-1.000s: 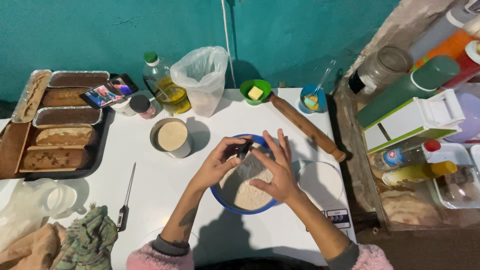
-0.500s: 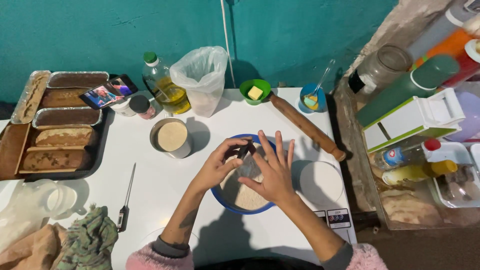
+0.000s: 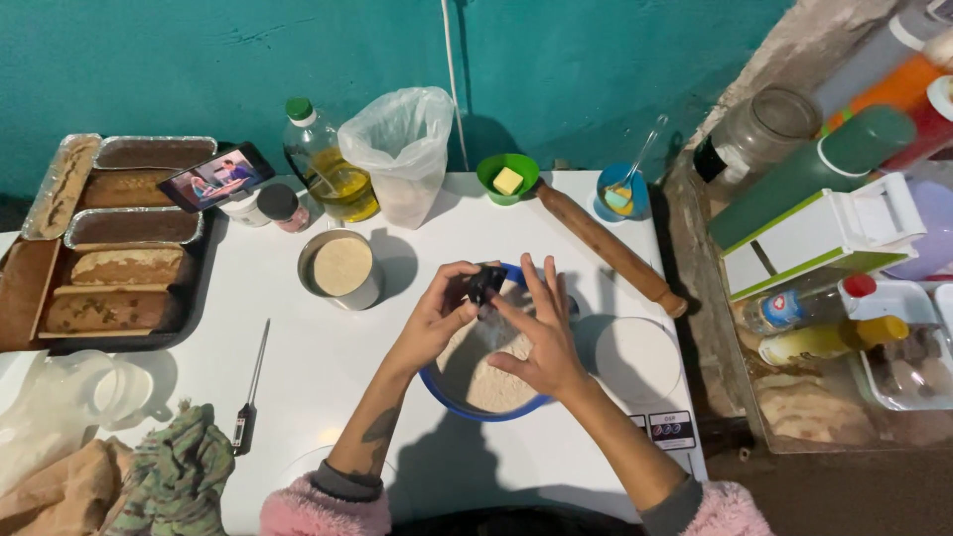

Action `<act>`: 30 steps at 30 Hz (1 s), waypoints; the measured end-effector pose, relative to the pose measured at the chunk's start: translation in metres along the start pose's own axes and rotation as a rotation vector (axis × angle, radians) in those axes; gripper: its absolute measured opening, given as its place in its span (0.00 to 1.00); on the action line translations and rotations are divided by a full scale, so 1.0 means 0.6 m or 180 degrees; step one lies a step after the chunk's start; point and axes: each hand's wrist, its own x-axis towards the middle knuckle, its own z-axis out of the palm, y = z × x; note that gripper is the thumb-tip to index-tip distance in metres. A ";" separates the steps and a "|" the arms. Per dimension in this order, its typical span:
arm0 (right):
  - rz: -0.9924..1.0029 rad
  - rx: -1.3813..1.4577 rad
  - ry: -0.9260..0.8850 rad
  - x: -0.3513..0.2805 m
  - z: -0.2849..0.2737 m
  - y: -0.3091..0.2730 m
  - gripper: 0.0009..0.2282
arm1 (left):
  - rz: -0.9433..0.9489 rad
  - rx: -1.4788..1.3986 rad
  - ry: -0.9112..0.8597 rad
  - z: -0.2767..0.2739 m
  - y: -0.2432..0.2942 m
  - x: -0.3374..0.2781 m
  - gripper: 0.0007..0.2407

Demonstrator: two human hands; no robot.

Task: Weighing flour into a bowl using a digital scale and adding ingredients.

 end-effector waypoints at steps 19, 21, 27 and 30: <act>0.0145 0.0706 0.0048 -0.009 -0.007 -0.037 0.32 | 0.0231 0.0035 -0.0147 0.015 0.019 0.000 0.17; 0.0122 0.0733 0.0078 -0.014 -0.003 -0.038 0.33 | 0.0241 0.0071 -0.0177 0.023 0.028 0.000 0.17; 0.0094 0.0494 -0.0019 -0.024 -0.002 -0.047 0.33 | 0.0187 0.0196 -0.0009 0.033 0.028 0.001 0.17; 0.0031 0.0207 0.0012 -0.027 0.003 -0.052 0.33 | 0.0154 0.0413 0.0111 0.030 0.008 -0.004 0.17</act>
